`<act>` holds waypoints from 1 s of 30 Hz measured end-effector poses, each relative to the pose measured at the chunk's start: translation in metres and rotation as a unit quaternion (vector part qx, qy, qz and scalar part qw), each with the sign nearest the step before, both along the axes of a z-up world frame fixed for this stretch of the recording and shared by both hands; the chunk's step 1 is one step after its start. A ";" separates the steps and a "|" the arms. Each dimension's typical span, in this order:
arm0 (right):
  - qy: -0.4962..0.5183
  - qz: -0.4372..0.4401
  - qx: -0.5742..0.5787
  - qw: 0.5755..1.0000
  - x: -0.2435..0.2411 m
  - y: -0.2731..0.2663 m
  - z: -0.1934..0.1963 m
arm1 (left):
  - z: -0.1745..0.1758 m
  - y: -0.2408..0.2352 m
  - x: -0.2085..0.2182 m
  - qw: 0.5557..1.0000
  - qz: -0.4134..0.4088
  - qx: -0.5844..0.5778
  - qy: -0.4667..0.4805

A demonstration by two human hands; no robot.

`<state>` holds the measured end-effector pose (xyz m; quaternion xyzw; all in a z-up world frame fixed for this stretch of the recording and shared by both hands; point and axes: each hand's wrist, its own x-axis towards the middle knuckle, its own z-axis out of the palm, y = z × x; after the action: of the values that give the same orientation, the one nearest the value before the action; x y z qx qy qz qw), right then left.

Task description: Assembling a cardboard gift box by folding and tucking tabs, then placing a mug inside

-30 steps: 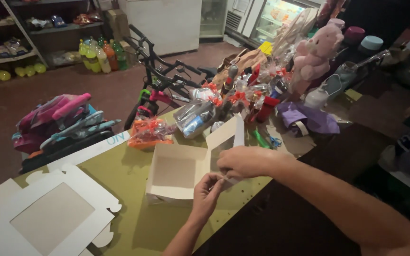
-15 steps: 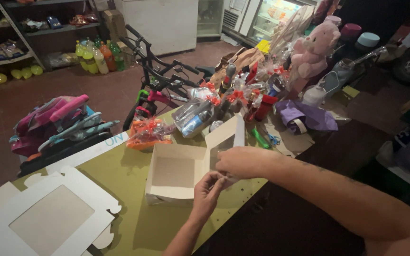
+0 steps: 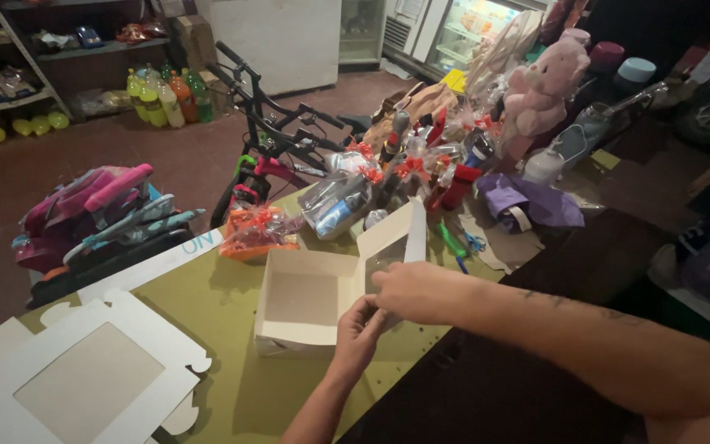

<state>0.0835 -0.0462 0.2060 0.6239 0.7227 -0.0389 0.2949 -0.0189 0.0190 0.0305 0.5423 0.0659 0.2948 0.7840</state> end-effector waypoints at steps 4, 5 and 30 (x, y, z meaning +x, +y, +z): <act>-0.050 0.039 0.037 0.997 0.001 -0.001 -0.005 | -0.010 0.001 0.003 1.000 -0.007 -0.016 0.002; -0.002 0.011 0.013 1.000 -0.002 0.000 0.007 | -0.008 0.002 0.001 1.000 -0.002 -0.019 -0.002; 0.564 -0.218 0.143 0.784 -0.036 -0.081 -0.033 | 0.043 0.006 -0.093 0.811 0.218 0.540 -0.058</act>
<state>0.0478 -0.1268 0.1731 0.6669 0.6020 -0.3432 -0.2740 -0.1116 0.0253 0.0732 0.8315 -0.0331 0.4772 0.2825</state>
